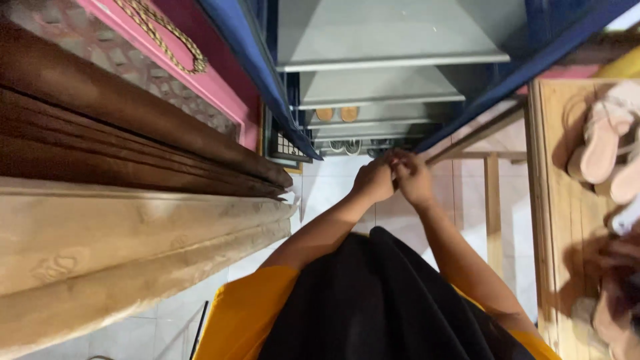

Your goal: The person removes several pairs of shoes from a glass-fronted shoe rack and places them on a nearby wooden table. They then use a feather duster to wipe the empty shelves and later use a small brush to clean the soles of some sandals before returning them to the rack.

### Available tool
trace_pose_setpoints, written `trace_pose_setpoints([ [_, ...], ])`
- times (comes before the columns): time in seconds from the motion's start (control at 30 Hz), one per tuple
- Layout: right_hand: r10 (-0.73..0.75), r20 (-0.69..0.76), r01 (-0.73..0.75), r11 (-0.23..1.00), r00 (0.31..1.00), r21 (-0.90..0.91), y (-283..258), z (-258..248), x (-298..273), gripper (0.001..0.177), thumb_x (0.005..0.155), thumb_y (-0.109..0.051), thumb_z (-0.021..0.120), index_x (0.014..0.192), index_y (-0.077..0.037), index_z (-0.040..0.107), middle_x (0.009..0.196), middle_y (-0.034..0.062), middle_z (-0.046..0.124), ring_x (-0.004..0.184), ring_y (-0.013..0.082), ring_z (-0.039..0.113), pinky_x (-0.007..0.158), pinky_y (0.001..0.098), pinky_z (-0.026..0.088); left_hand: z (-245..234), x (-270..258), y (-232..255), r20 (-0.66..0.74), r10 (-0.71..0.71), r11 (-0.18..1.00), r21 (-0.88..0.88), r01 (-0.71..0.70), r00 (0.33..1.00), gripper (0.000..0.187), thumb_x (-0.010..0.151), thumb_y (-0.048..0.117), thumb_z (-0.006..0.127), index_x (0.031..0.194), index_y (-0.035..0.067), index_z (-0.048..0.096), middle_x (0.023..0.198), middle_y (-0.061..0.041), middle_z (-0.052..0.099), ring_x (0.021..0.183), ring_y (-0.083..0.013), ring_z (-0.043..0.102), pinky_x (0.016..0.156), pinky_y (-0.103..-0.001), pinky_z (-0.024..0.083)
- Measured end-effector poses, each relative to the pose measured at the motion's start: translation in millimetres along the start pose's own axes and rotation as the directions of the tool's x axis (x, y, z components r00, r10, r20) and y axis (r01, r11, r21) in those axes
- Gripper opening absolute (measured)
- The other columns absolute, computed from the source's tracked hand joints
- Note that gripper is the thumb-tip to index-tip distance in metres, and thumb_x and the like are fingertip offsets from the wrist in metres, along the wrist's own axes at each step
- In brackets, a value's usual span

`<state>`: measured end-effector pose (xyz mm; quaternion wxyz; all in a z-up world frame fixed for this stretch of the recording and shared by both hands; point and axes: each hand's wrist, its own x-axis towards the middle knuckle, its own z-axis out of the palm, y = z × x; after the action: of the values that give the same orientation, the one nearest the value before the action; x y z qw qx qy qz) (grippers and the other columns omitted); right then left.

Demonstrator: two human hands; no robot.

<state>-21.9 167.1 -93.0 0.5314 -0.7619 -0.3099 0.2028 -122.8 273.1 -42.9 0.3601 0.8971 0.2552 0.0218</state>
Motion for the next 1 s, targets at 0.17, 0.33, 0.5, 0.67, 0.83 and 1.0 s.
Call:
trace_pose_setpoints([
  [0.17,0.111,0.162,-0.125,0.989,0.981,0.079,0.8,28.1,26.1,0.031,0.097,-0.015,0.063,0.124,-0.002,0.068,0.111,0.0115,0.074,0.096,0.0201,0.071,0.08,0.0333,0.057,14.3,9.7,-42.2,-0.065,-0.075,0.993,-0.098,0.069,0.995,0.048,0.083,0.029,0.072,0.126,0.009,0.06,0.118,-0.016,0.071,0.102,-0.0395,0.069,0.084,-0.049,0.056],
  [0.33,-0.094,0.292,0.086,0.995,0.952,0.042,30.4,9.0,54.9,0.031,0.101,-0.016,0.06,0.124,0.002,0.068,0.117,0.0149,0.073,0.106,0.0229,0.069,0.09,0.0349,0.054,26.6,35.2,-38.1,-0.041,-0.194,0.975,-0.118,0.188,0.98,0.047,0.082,0.031,0.074,0.122,0.009,0.063,0.12,-0.015,0.071,0.107,-0.0378,0.069,0.088,-0.047,0.056],
  [0.5,-0.126,0.535,0.215,0.971,0.835,-0.108,138.0,1.7,92.8,0.025,0.098,-0.005,0.052,0.116,-0.001,0.069,0.115,0.0129,0.07,0.101,0.0224,0.065,0.087,0.0312,0.053,23.0,41.3,-29.3,0.065,-0.224,0.939,-0.252,0.233,0.973,0.058,0.079,0.033,0.072,0.133,0.013,0.062,0.132,-0.018,0.063,0.118,-0.0389,0.062,0.096,-0.047,0.052],
  [0.67,-0.24,0.672,0.596,0.716,0.7,-0.365,233.0,9.5,119.9,0.031,0.09,-0.017,0.059,0.115,-0.004,0.071,0.108,0.0148,0.074,0.089,0.0282,0.072,0.077,0.0383,0.058,63.0,71.8,-87.9,0.165,-0.467,0.878,-0.029,0.477,0.869,0.072,0.085,0.052,0.071,0.14,0.007,0.056,0.148,-0.02,0.05,0.131,-0.0386,0.055,0.106,-0.047,0.048],
  [0.83,0.131,0.652,0.369,0.734,0.747,-0.57,128.9,18.5,136.9,0.032,0.098,-0.03,0.058,0.119,-0.009,0.068,0.11,0.0148,0.074,0.096,0.0286,0.071,0.085,0.0409,0.056,43.3,90.8,-121.8,0.171,-0.593,0.804,0.076,0.589,0.787,0.068,0.091,0.051,0.063,0.145,0.011,0.054,0.156,-0.018,0.04,0.137,-0.0393,0.049,0.11,-0.049,0.045],
  [1.0,0.542,0.467,0.036,0.625,0.699,-0.78,78.2,43.7,143.3,0.043,0.099,-0.045,0.06,0.129,-0.015,0.065,0.122,0.0154,0.073,0.112,0.0293,0.071,0.098,0.0426,0.053,48.1,91.6,-169.6,0.095,-0.604,0.797,0.059,0.602,0.791,0.061,0.09,0.035,0.063,0.145,0.012,0.05,0.153,-0.021,0.04,0.137,-0.0406,0.046,0.108,-0.052,0.044],
])
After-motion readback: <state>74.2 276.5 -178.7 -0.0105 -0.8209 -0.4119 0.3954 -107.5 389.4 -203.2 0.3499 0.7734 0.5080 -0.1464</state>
